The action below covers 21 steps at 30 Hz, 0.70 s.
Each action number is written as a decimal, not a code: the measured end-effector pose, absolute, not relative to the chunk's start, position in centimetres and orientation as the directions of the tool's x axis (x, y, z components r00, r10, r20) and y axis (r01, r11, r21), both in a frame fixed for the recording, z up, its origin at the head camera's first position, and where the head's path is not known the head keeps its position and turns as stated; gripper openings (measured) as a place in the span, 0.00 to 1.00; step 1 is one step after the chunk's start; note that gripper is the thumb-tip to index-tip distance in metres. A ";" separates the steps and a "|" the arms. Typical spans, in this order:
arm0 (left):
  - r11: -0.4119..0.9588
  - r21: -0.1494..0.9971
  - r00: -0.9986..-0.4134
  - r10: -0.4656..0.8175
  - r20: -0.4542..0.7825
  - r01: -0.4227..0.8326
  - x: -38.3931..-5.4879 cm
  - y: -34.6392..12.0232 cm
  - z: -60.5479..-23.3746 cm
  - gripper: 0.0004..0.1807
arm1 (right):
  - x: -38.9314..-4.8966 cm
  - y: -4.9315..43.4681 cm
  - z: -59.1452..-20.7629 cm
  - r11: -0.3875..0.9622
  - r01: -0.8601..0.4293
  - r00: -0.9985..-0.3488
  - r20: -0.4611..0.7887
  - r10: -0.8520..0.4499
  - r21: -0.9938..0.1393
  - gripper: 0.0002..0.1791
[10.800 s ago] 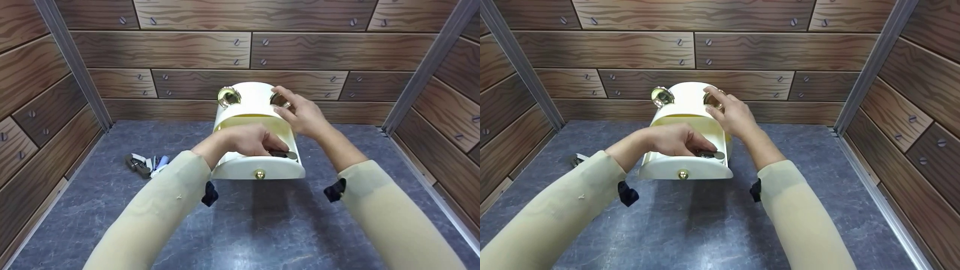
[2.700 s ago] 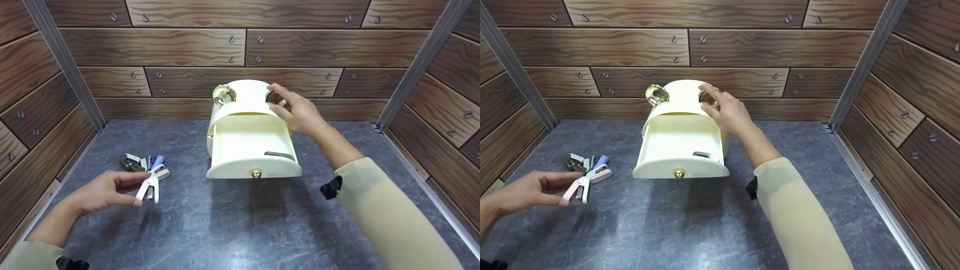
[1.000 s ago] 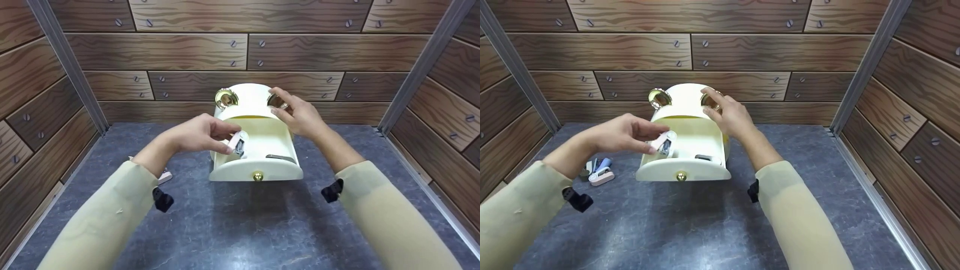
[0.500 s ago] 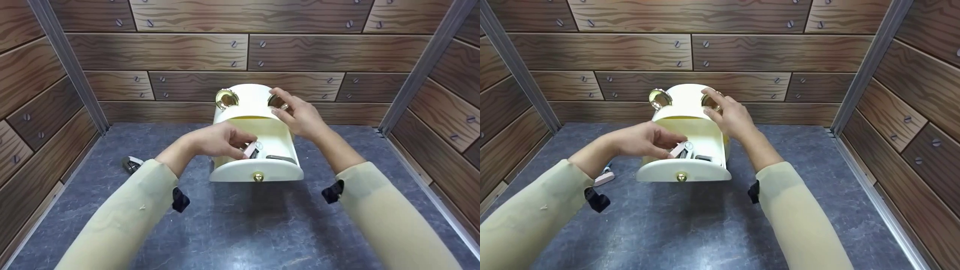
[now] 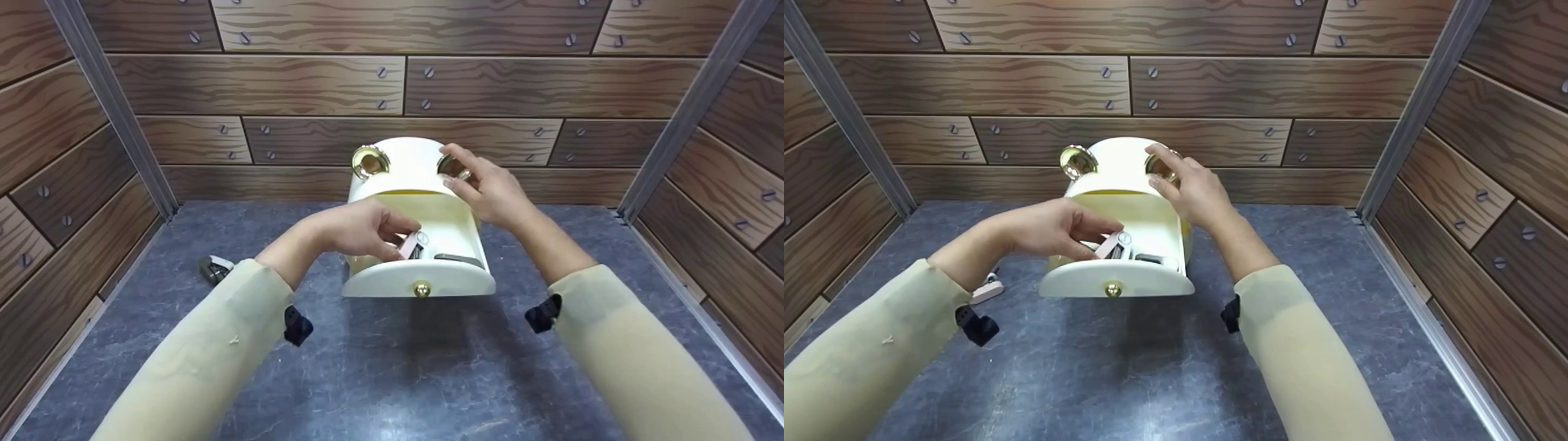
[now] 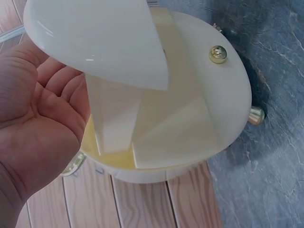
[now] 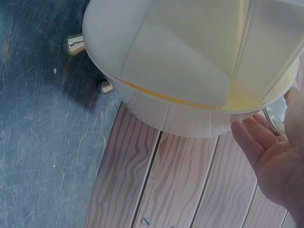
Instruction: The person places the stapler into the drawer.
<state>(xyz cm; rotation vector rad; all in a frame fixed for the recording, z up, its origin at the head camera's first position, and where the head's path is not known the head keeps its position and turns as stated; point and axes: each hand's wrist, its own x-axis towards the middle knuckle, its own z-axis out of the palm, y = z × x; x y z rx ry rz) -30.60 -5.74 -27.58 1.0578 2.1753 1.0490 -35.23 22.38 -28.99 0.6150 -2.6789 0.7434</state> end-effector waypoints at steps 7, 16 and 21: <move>0.394 0.802 -0.563 0.822 -0.089 0.449 -30.4 -5.8 -27.5 0.25 | -35.3 22.4 -29.0 0.775 -0.476 -0.863 0.390 -0.321 -0.415 0.28; 0.414 0.763 -0.573 0.817 -0.071 0.496 -30.2 -5.6 -27.5 0.22 | -35.3 22.3 -29.0 0.779 -0.466 -0.870 0.378 -0.317 -0.419 0.28; 0.453 0.719 -0.593 0.802 -0.070 0.527 -30.1 -5.4 -27.3 0.17 | -35.3 22.3 -29.0 0.780 -0.465 -0.870 0.378 -0.316 -0.418 0.28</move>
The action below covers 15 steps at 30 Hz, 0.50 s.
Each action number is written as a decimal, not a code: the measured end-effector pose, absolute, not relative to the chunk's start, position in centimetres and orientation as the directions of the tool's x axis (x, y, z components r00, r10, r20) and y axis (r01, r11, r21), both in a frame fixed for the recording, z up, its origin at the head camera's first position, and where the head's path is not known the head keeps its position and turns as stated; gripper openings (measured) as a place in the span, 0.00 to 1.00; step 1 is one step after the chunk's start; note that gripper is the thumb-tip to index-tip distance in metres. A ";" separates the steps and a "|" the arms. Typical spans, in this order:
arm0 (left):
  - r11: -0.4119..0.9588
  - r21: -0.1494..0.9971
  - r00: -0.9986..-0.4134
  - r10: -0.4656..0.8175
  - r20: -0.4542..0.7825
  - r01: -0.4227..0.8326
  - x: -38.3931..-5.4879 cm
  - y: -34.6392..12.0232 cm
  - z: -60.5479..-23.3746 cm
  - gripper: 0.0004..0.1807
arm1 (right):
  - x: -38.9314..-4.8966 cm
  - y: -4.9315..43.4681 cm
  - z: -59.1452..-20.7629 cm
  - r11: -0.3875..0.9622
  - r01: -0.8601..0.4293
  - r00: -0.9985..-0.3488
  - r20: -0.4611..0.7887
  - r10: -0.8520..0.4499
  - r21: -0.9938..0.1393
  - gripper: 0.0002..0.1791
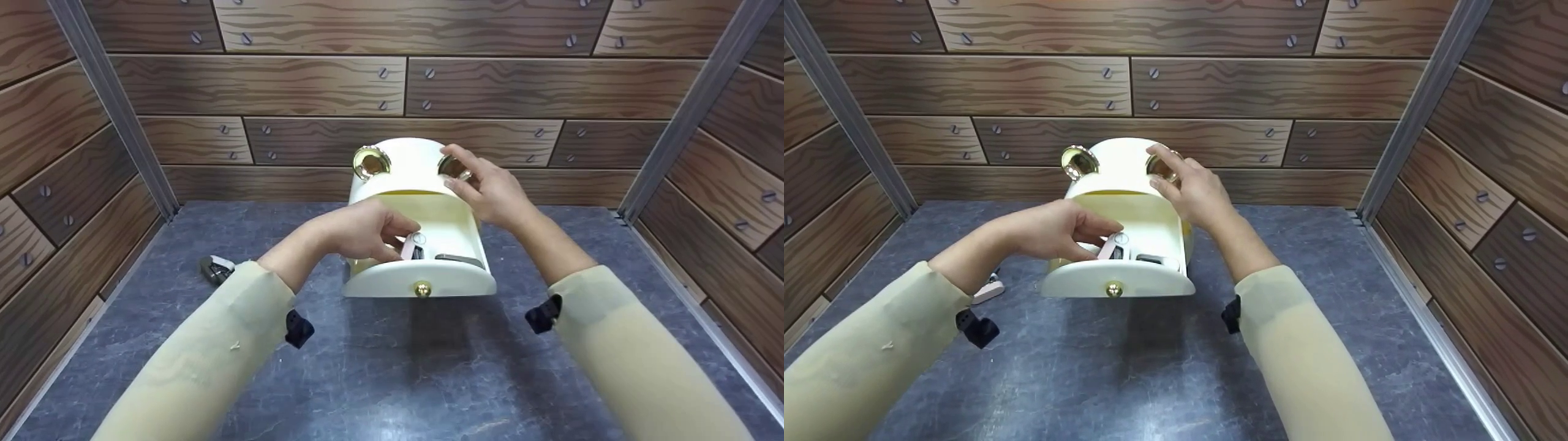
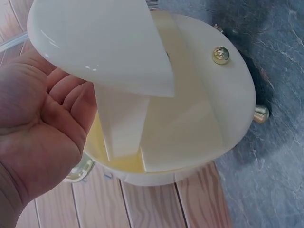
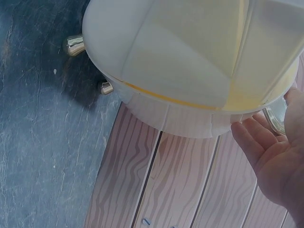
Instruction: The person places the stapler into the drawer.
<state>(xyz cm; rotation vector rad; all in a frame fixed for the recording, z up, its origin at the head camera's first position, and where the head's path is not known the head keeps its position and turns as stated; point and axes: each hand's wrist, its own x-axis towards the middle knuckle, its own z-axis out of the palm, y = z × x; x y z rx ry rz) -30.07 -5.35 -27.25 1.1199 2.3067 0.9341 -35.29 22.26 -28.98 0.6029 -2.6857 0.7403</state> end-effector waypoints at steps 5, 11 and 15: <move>0.517 0.718 -0.664 0.741 -0.102 0.466 -29.8 -5.5 -26.7 0.29 | -35.3 22.2 -29.0 0.781 -0.463 -0.872 0.374 -0.316 -0.420 0.29; 0.511 0.794 -0.705 0.692 -0.153 0.330 -29.6 -5.6 -26.4 0.32 | -35.2 22.2 -28.9 0.787 -0.452 -0.879 0.363 -0.310 -0.421 0.29; 0.456 0.854 -0.699 0.696 -0.165 0.252 -29.6 -5.2 -26.6 0.28 | -35.1 22.2 -28.9 0.784 -0.455 -0.877 0.367 -0.311 -0.422 0.29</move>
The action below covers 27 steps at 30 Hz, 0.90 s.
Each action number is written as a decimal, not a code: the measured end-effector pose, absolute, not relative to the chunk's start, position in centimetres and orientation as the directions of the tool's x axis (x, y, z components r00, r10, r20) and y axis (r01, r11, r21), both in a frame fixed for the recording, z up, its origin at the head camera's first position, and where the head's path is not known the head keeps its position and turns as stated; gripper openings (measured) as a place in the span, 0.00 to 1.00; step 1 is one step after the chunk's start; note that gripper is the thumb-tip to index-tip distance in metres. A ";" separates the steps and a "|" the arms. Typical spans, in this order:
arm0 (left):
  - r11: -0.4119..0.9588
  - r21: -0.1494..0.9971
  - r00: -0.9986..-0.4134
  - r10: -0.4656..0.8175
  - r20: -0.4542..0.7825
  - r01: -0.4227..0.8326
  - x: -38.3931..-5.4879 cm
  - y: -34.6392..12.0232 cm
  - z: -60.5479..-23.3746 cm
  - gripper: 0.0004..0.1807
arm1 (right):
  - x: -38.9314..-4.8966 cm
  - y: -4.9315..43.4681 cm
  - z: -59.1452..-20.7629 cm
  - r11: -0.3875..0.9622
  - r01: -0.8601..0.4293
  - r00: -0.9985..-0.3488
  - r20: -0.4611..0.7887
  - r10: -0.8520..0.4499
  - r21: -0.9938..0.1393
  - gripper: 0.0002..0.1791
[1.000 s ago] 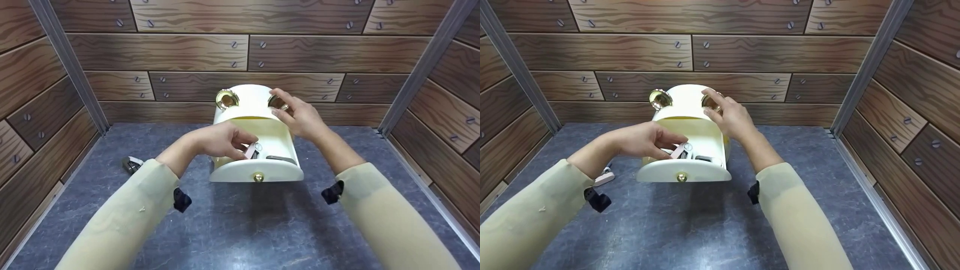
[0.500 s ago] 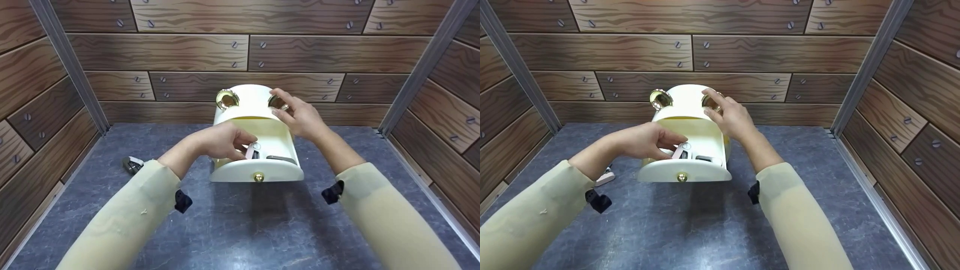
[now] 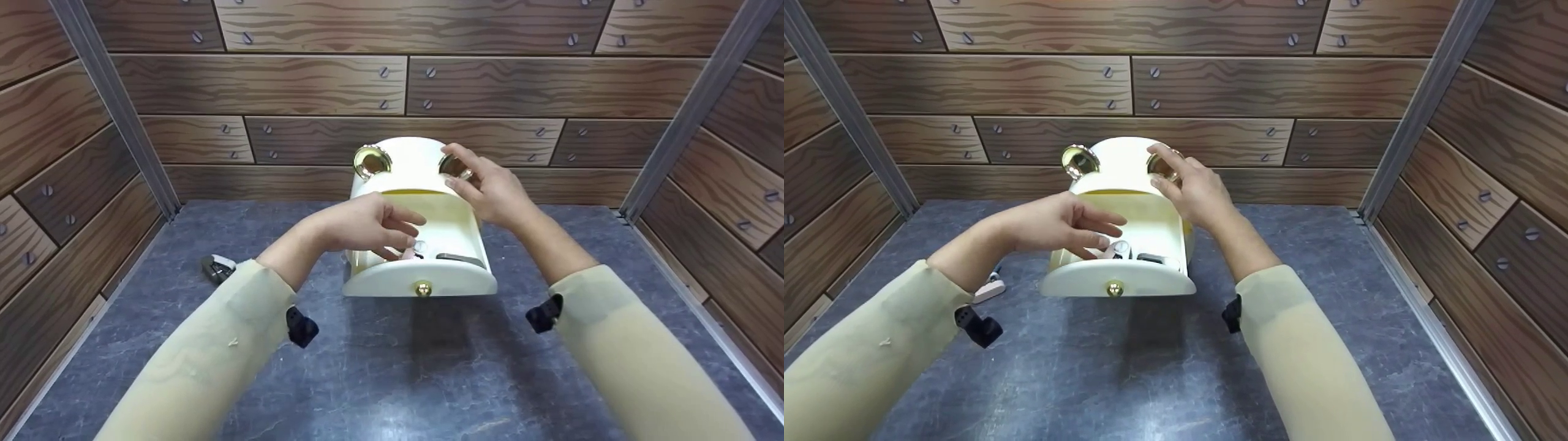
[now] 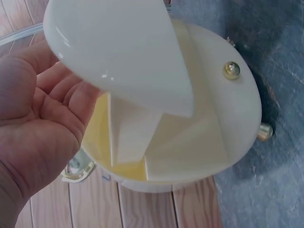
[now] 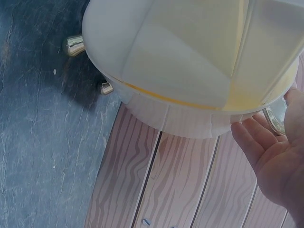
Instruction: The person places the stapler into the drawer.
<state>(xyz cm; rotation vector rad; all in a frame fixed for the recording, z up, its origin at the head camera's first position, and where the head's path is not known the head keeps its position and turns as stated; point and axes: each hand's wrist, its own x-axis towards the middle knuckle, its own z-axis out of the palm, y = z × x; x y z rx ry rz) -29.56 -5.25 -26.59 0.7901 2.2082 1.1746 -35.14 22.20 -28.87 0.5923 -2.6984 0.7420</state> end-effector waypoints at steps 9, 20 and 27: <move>0.392 0.902 -0.681 0.711 -0.173 0.180 -29.6 -4.4 -27.0 0.25 | -34.9 22.1 -28.8 0.770 -0.462 -0.875 0.367 -0.315 -0.440 0.29; 0.391 0.903 -0.682 0.711 -0.174 0.178 -29.5 -4.7 -27.1 0.25 | -35.0 22.1 -28.8 0.766 -0.469 -0.870 0.376 -0.318 -0.438 0.29; 0.405 0.897 -0.679 0.710 -0.186 0.177 -29.3 -4.8 -27.0 0.25 | -35.1 22.2 -28.9 0.763 -0.473 -0.869 0.378 -0.321 -0.441 0.29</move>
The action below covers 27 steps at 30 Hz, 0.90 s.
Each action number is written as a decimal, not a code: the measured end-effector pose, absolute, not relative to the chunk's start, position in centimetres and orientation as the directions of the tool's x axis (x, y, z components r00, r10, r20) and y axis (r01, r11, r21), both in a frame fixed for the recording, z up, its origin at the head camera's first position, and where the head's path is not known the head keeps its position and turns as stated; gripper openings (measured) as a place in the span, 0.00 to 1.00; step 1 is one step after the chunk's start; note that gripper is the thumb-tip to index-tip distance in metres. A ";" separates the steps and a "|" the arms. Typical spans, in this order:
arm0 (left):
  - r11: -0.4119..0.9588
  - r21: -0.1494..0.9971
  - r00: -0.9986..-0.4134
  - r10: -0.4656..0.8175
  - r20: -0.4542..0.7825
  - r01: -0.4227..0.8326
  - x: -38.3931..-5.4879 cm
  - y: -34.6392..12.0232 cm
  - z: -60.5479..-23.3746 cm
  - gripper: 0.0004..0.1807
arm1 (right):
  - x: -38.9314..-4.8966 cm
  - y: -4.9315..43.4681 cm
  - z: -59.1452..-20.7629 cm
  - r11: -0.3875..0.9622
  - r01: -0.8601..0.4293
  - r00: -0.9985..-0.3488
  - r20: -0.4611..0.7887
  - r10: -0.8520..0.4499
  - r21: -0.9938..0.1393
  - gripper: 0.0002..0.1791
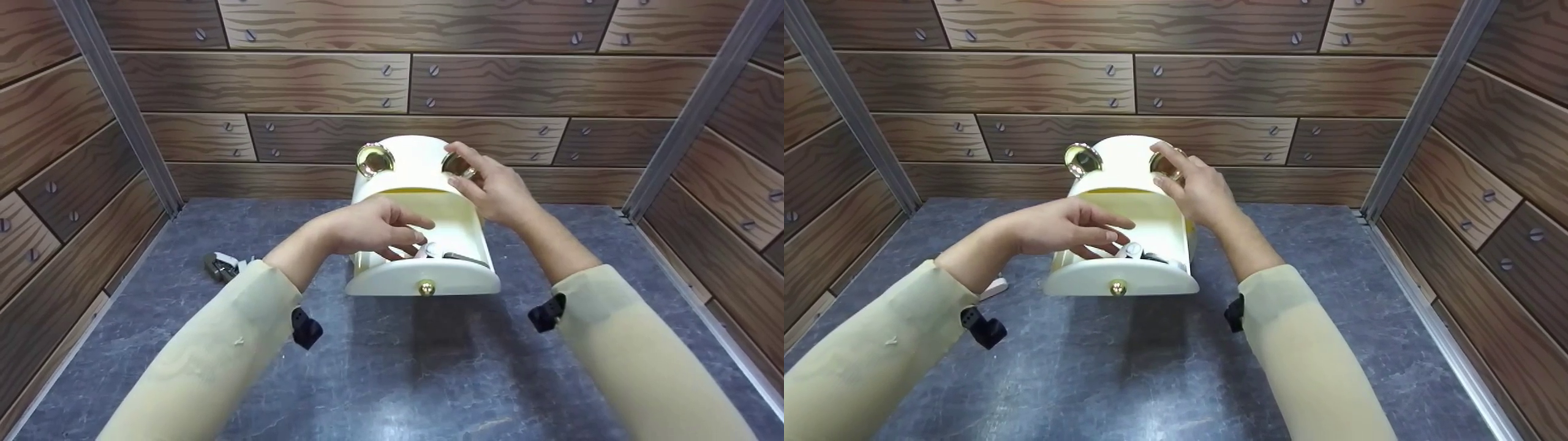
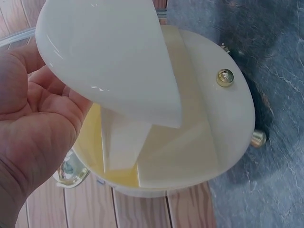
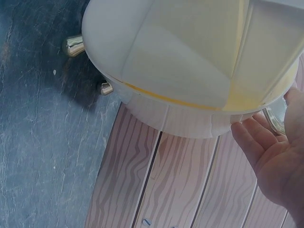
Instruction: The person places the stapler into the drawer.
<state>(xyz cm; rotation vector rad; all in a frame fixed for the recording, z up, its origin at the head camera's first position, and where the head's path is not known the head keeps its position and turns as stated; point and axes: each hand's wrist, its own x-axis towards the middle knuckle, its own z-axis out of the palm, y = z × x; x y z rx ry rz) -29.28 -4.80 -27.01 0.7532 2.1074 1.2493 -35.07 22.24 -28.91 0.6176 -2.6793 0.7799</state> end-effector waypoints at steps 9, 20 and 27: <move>0.337 0.918 -0.686 0.720 -0.108 0.209 -29.2 -6.0 -26.6 0.26 | -35.2 22.3 -29.0 0.777 -0.454 -0.879 0.360 -0.312 -0.437 0.29; 0.215 0.922 -0.734 0.672 0.100 0.322 -28.4 -9.3 -25.1 0.26 | -35.4 22.3 -29.2 0.777 -0.459 -0.875 0.368 -0.313 -0.431 0.29; 0.157 0.908 -0.786 0.572 0.236 0.388 -27.7 -12.6 -24.2 0.23 | -35.2 22.3 -29.0 0.766 -0.474 -0.869 0.371 -0.328 -0.434 0.30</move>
